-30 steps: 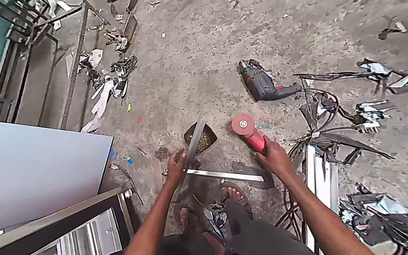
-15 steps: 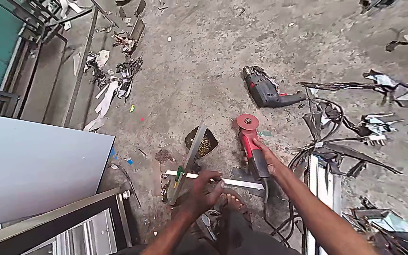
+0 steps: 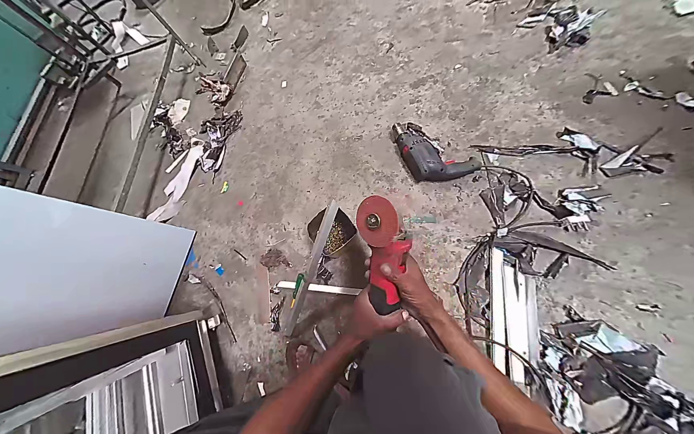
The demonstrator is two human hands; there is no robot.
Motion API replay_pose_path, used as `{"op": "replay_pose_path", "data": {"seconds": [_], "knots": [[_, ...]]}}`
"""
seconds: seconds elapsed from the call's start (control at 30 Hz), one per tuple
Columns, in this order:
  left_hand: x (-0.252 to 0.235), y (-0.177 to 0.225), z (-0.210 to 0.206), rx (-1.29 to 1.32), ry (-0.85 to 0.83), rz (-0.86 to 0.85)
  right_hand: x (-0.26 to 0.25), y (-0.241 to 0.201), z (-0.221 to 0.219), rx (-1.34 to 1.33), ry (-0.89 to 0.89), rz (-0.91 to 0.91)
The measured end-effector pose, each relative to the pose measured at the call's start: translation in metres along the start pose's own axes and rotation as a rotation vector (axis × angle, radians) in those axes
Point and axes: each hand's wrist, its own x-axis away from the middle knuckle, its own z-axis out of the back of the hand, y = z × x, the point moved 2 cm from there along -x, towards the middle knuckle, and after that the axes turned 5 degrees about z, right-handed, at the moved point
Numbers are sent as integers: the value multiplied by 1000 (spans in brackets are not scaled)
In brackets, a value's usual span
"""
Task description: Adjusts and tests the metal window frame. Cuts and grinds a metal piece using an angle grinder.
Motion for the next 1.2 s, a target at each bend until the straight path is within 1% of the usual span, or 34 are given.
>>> {"op": "replay_pose_path", "data": {"seconds": [0.03, 0.1, 0.17, 0.27, 0.4, 0.5, 0.57, 0.63, 0.77, 0.83, 0.87, 0.9, 0.93, 0.97, 1.0, 1.03, 1.07, 1.1, 1.13, 1.2], "knots": [[1, -1, 3, 4, 24, -8, 0, 4, 0, -38, -26, -4], [4, -4, 10, -24, 14, 57, 2, 17, 6, -120, -49, -27], [5, -10, 11, -108, 12, 125, 5, 30, 13, -124, -17, -41], [3, -19, 5, -191, 30, 176, 5, 41, 24, -74, 18, -47], [1, -26, -3, -222, -28, 246, 13, 40, 38, -104, 61, -76], [0, -28, -11, -222, -22, 185, 17, 35, 39, -105, 141, -76], [2, -25, -19, -246, -20, 207, 19, 29, 38, -95, 179, -100], [0, -18, -20, -278, -37, 261, 16, 26, 39, -85, 196, -114], [-1, -16, -23, -295, -43, 279, 11, 21, 37, -89, 202, -121], [-1, -12, -17, -354, -104, 309, 11, 22, 39, -85, 178, -116], [1, -9, -7, -403, -128, 304, 11, 23, 43, -52, 174, -101], [3, -7, 8, -423, -84, 239, 9, 23, 49, -10, 193, -78], [7, -8, 27, -434, 36, 133, 10, 19, 53, 64, 225, -68], [7, -10, 50, -478, 224, 33, 9, 11, 57, 135, 253, -73], [3, -11, 76, -531, 416, -15, 8, 2, 61, 212, 272, -80], [-7, -13, 102, -571, 556, -14, 8, -8, 66, 289, 280, -88], [-18, -16, 127, -579, 612, 20, 8, -15, 73, 357, 274, -87], [-30, -20, 148, -561, 582, 63, 8, -21, 81, 412, 271, -82], [-42, -23, 162, -524, 491, 94, 8, -26, 88, 456, 274, -75], [-65, -28, 175, -399, 274, 123, 9, -31, 101, 504, 277, -79]]}}
